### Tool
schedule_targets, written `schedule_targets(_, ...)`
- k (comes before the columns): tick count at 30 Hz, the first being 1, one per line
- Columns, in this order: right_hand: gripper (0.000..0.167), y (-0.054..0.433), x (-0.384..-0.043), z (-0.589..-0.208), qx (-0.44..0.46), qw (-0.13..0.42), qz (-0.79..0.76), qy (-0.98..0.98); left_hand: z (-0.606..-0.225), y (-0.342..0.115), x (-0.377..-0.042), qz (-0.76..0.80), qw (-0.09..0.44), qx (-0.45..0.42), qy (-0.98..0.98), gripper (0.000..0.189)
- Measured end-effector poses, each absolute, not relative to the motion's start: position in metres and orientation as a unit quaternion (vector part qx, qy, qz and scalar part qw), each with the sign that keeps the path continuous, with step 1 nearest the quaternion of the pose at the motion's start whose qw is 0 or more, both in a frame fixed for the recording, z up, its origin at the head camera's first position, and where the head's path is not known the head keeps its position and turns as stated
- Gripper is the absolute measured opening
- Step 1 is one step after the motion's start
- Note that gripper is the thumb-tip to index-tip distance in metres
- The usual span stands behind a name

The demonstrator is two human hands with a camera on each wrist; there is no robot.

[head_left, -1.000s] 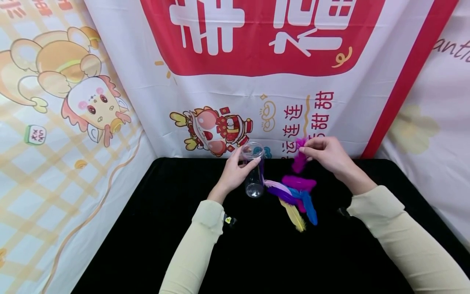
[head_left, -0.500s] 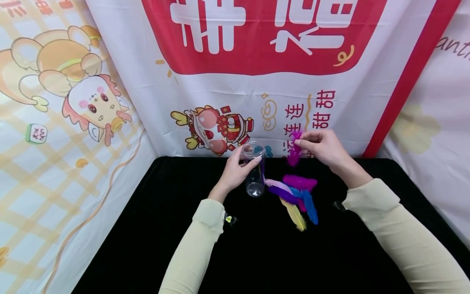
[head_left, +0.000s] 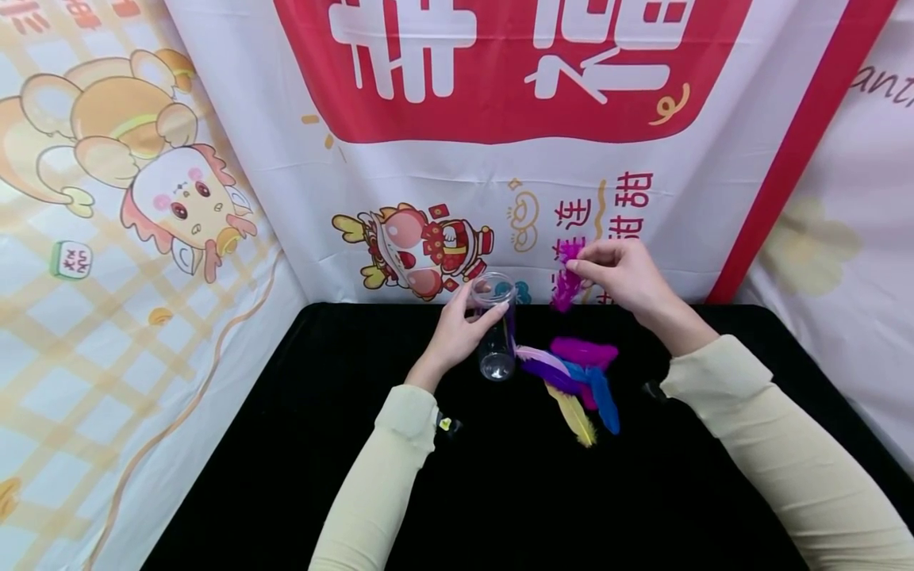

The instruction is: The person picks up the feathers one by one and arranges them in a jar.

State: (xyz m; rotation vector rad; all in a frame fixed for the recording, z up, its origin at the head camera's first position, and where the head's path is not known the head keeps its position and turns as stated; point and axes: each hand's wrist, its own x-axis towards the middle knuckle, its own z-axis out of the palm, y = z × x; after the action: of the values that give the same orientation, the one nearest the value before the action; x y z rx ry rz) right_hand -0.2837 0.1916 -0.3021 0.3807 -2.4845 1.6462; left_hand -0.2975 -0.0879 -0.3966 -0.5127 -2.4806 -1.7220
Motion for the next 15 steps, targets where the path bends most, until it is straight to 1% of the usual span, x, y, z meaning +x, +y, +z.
schedule_targets(7, 0.031, 0.1909, -0.2824, -0.296, 0.14, 0.067, 0.547, -0.823, -0.396, -0.0882, -0.2979, -0.563, 0.037, -0.165, -0.809, 0.069)
schedule_targets(15, 0.027, 0.1861, -0.2849, -0.2953, 0.137, 0.067, 0.558, -0.815, -0.3971, -0.0881, -0.2976, -0.562, 0.036, -0.165, -0.809, 0.069)
